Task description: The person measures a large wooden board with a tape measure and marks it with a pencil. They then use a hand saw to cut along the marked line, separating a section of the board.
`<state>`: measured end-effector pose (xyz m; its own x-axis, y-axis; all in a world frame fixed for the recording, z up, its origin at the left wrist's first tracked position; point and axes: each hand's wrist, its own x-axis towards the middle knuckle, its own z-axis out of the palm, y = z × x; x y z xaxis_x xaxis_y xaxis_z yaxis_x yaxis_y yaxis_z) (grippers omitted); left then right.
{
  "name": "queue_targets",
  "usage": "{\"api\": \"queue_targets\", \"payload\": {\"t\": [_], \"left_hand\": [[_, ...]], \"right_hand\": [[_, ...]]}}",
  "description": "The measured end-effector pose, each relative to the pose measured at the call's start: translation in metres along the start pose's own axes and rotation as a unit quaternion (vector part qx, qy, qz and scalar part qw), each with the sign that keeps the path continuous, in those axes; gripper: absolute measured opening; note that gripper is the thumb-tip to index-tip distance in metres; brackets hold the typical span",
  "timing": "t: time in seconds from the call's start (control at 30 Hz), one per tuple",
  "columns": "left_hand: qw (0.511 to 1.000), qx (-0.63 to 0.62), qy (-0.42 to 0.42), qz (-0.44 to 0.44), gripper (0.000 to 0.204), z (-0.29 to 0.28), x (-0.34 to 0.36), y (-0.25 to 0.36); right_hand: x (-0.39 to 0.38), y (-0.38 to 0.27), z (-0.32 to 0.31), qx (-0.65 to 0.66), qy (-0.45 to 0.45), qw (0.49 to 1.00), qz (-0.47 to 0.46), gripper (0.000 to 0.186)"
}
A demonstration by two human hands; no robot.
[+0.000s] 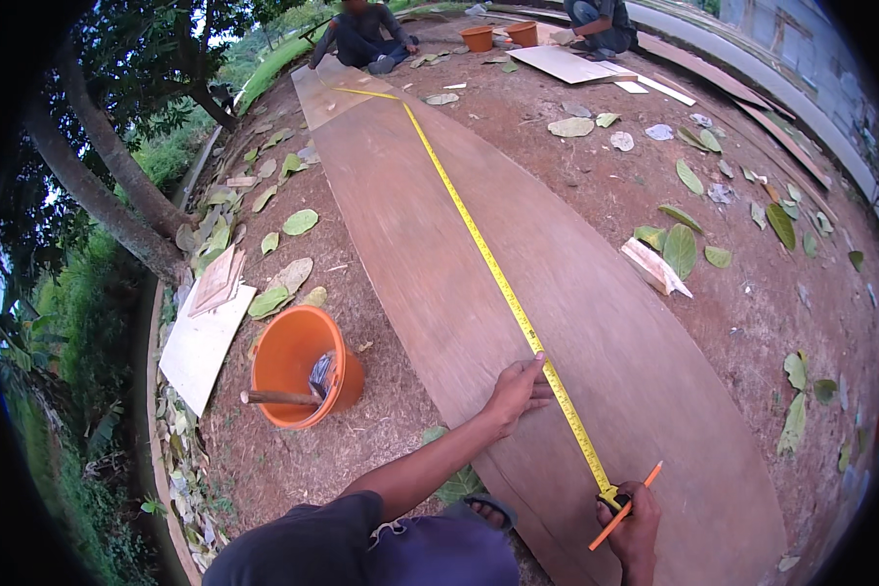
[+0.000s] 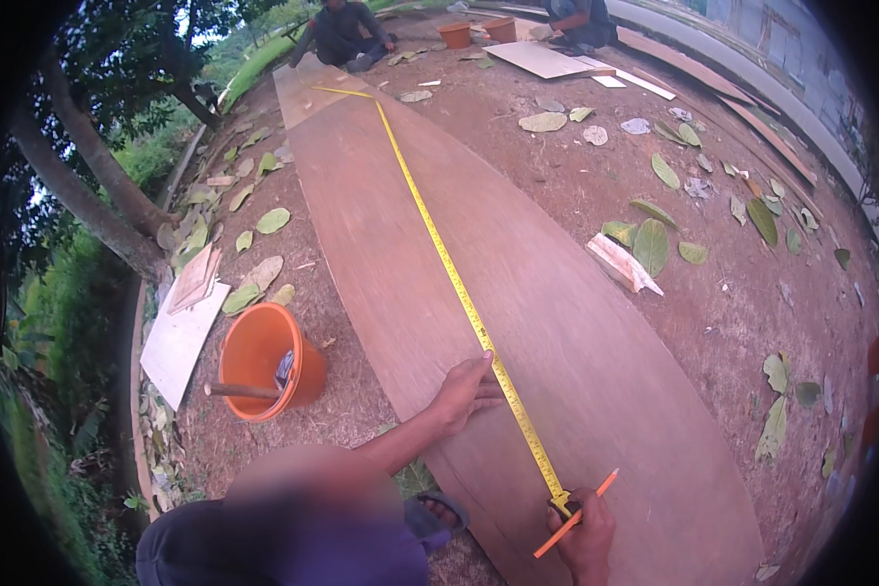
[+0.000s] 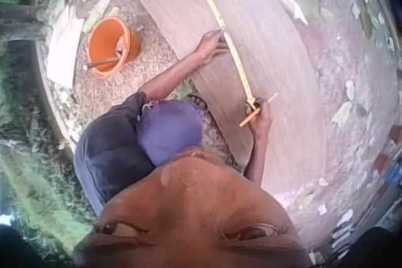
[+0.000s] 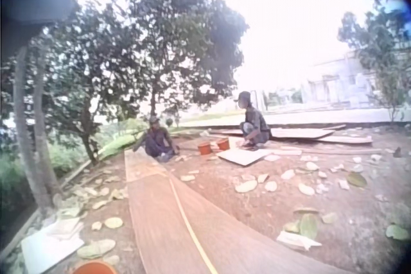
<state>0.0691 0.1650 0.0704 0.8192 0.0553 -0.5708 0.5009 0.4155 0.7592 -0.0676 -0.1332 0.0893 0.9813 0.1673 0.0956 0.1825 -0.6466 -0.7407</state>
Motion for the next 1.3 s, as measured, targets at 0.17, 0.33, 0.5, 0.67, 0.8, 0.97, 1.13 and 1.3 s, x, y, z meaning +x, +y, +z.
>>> {"api": "queue_targets", "payload": {"t": [0.17,0.33,0.5,0.67,0.8,0.97,1.13,1.3], "left_hand": [[0.999,-0.019,-0.039,0.02,0.032,0.01,0.004,-0.02],[0.998,0.023,-0.051,-0.002,0.022,0.027,0.004,-0.022],[0.998,-0.051,-0.028,0.002,0.024,0.033,-0.002,-0.042],[0.996,0.002,-0.053,-0.065,0.029,0.048,-0.04,-0.081],[0.992,-0.098,-0.023,-0.074,0.032,0.042,-0.043,-0.081],[0.974,-0.199,0.055,0.089,0.033,-0.003,0.012,-0.051],[0.983,-0.18,0.011,0.037,0.032,0.021,-0.023,-0.066],[0.975,-0.207,0.048,0.07,0.031,0.015,-0.017,-0.053]], "right_hand": [[-0.001,-0.001,0.005,0.058,-0.036,0.997,0.03,0.042],[-0.015,0.004,0.007,0.12,-0.057,0.986,0.1,0.038],[-0.013,0.002,0.007,0.288,-0.02,0.934,0.211,0.019],[-0.007,0.009,0.025,0.24,0.029,0.946,0.216,0.013],[0.005,-0.019,0.023,0.151,0.028,0.973,0.173,0.013],[0.002,-0.014,0.014,0.232,0.0,0.953,0.192,0.013],[0.001,0.001,0.033,0.222,-0.011,0.96,0.169,0.014],[0.008,-0.017,0.022,0.224,-0.013,0.961,0.16,0.013]]}}
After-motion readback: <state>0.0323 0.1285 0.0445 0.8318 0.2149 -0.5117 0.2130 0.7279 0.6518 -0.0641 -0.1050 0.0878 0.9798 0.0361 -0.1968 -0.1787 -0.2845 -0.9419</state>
